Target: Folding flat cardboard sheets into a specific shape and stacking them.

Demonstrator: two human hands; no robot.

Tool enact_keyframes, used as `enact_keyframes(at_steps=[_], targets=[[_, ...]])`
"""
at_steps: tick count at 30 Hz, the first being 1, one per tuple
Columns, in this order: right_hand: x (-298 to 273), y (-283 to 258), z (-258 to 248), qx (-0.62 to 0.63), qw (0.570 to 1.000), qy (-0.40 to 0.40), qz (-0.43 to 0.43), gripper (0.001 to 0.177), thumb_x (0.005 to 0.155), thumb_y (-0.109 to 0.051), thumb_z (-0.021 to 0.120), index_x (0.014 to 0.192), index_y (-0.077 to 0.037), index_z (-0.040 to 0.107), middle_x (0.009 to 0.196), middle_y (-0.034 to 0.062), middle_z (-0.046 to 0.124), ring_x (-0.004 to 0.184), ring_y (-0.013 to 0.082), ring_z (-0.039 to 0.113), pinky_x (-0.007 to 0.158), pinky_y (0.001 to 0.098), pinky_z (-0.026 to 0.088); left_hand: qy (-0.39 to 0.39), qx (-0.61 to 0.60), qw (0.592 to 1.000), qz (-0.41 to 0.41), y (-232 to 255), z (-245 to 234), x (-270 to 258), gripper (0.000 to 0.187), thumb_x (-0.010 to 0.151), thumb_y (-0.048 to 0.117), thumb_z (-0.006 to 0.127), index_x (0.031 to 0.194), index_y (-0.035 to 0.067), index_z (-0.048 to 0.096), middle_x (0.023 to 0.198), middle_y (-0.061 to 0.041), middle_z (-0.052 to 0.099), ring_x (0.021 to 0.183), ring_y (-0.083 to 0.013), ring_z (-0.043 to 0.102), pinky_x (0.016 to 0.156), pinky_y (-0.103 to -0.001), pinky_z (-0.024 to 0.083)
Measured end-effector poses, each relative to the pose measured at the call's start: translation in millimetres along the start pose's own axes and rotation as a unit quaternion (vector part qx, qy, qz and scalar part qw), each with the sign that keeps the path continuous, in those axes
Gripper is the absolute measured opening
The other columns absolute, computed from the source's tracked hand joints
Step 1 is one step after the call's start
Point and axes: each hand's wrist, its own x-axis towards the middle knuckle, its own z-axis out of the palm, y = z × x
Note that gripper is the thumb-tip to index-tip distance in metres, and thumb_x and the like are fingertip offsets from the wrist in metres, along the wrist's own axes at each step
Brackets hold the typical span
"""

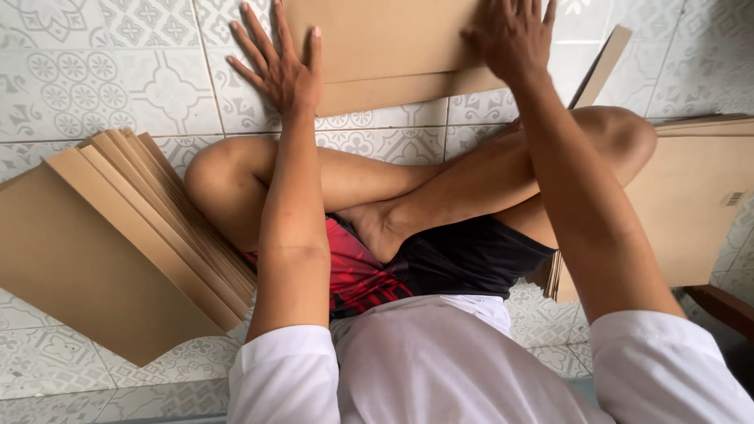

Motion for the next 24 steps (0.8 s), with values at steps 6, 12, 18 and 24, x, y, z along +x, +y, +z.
enact_keyframes(at_steps=[6,12,18,24], targets=[[-47.5,-6.7,6.1,0.175,0.977,-0.020,0.120,0.091,0.103,-0.043,0.083,0.162,-0.016,0.019,0.139,0.0272,0.057,0.114,0.0446,0.065,0.086,0.0527,0.057,0.083,-0.202,0.974,0.055,-19.9,62.5,35.4,0.099,0.103,0.073,0.072,0.168,0.031,0.011,0.174,-0.017,-0.005,0.160,-0.0413,-0.009,0.122,-0.071,-0.008],[-64.9,-3.2,4.9,0.416,0.888,0.040,0.193,0.071,0.100,-0.022,0.079,0.151,0.000,0.035,0.134,0.0331,0.056,0.119,0.0389,0.065,0.095,0.0424,0.060,0.264,-0.341,0.898,0.091,9.2,-0.1,-60.5,0.071,0.099,0.040,0.073,0.159,0.033,0.036,0.171,-0.012,0.014,0.159,-0.0402,0.029,0.121,-0.057,0.043],[-62.3,-13.9,-16.6,0.454,0.840,-0.021,0.295,0.061,0.102,-0.039,0.069,0.144,-0.001,0.047,0.119,0.0173,0.068,0.098,0.0193,0.074,0.082,0.0297,0.063,-0.061,-0.606,0.784,0.116,16.4,-1.9,-100.0,0.032,0.096,0.034,0.064,0.104,0.003,0.067,0.069,-0.001,0.066,0.061,-0.0103,0.064,0.059,-0.024,0.055],[-62.5,-17.3,-17.4,0.511,0.793,-0.101,0.314,0.058,0.083,-0.017,0.086,0.133,-0.004,0.059,0.106,0.0112,0.074,0.088,0.0154,0.077,0.078,0.0248,0.063,-0.331,-0.580,0.744,-0.022,18.2,0.6,-89.1,0.072,0.089,0.056,0.056,0.132,-0.002,0.058,0.126,-0.027,0.071,0.100,-0.0313,0.079,0.072,-0.030,0.064]])
